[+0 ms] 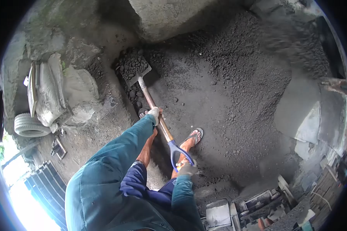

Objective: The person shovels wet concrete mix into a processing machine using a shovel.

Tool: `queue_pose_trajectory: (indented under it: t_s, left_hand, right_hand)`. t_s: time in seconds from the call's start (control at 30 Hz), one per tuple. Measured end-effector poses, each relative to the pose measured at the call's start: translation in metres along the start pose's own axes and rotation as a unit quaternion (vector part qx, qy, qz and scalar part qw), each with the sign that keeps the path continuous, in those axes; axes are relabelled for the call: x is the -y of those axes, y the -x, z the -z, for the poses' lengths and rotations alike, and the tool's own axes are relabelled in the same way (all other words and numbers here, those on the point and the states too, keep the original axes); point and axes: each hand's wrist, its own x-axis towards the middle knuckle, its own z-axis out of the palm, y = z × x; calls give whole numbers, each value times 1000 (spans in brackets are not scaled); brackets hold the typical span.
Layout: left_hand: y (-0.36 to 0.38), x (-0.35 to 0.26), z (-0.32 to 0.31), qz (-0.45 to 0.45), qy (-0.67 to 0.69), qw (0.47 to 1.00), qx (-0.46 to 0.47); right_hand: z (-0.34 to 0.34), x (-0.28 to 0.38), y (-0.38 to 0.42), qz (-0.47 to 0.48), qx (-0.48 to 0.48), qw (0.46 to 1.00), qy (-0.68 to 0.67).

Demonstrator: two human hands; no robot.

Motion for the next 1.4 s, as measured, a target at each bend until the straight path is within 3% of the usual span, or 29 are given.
queue_pose_trajectory:
  t_s: [0.1, 0.13, 0.17, 0.2, 0.23, 0.27, 0.37, 0.4, 0.43, 0.5, 0.53, 0.67, 0.77, 0.83, 0.87, 0.9, 0.93, 0.97, 1.0, 1.03, 1.07, 1.1, 1.17, 1.2, 1.23, 1.3, 1.33, 1.37, 1.4]
  left_hand:
    - [53, 21, -8, -24, 58, 998, 1]
    - [76, 33, -6, -55, 107, 992, 45]
    - [85, 45, 3, -66, 119, 983, 121]
    - [119, 48, 5, -45, 141, 972, 181]
    - [140, 57, 7, -3, 184, 963, 195]
    - [165, 61, 11, 31, 189, 953, 233]
    - [222, 70, 17, 59, 263, 933, 237]
    - [241, 54, 21, 164, 288, 927, 174]
    - [241, 62, 24, 135, 333, 911, 203]
    - [215, 112, 17, 74, 247, 956, 137]
    - [179, 151, 23, 21, 246, 954, 173]
    - [199, 158, 47, 164, 153, 973, 62]
    - [218, 103, 61, 209, 146, 967, 17]
    - [279, 10, 78, 138, 166, 974, 74]
    - [275, -33, 92, 67, 220, 955, 188]
    - [283, -75, 97, -103, 259, 917, 287]
    - [304, -160, 97, -272, 226, 875, 332]
    - [333, -254, 100, -187, 226, 930, 219]
    - [419, -333, 110, -286, 300, 867, 276]
    - [463, -417, 127, -379, 228, 844, 305]
    - [532, -477, 143, -531, 190, 787, 250]
    - [470, -588, 149, -646, 187, 726, 141]
    - [584, -580, 169, -547, 158, 815, 106]
    - [577, -561, 173, -516, 147, 832, 145]
    - [512, -561, 169, -509, 168, 822, 192]
    - [415, -515, 165, -402, 239, 845, 257]
    - [380, -475, 166, -403, 246, 816, 333]
    - [346, -446, 151, -282, 283, 898, 186]
    - [301, -408, 140, -205, 259, 930, 162]
  right_hand:
    - [28, 66, 35, -8, 56, 998, -8]
    - [42, 89, 48, -18, 108, 993, -33]
    - [56, 104, 60, -6, 71, 997, -16]
    - [79, 121, 71, 1, 102, 995, 24]
    - [125, 125, 67, 73, 188, 970, 136]
    - [136, 139, 76, 59, 154, 974, 152]
    - [135, 179, 110, -5, 81, 985, 151]
    - [131, 189, 118, -6, 77, 985, 153]
    - [125, 199, 130, -13, 71, 985, 156]
    - [117, 215, 155, -14, 68, 986, 155]
    - [114, 221, 166, -14, 66, 986, 154]
    - [84, 229, 203, -1, 65, 988, 139]
    - [48, 227, 231, 11, 89, 988, 125]
    - [21, 222, 248, 24, 128, 985, 111]
    - [-2, 225, 256, 37, 160, 981, 102]
    - [-14, 225, 267, 43, 188, 976, 96]
    - [-41, 230, 281, 53, 231, 968, 83]
    - [-76, 238, 294, 67, 287, 953, 67]
    - [-128, 253, 315, 72, 362, 928, 39]
    - [-181, 270, 348, 68, 440, 896, 3]
    - [-239, 289, 403, 47, 544, 836, -49]
    - [-280, 302, 463, 11, 550, 831, -78]
    - [-303, 303, 472, -33, 609, 784, -117]
    - [-300, 301, 445, 0, 587, 804, -94]
    - [-280, 295, 413, 32, 555, 828, -75]
    - [-225, 280, 350, 73, 419, 905, -22]
    - [-192, 261, 306, 103, 337, 936, -23]
    - [-153, 248, 319, 191, 235, 952, -49]
    - [-113, 240, 324, 212, 184, 959, -44]
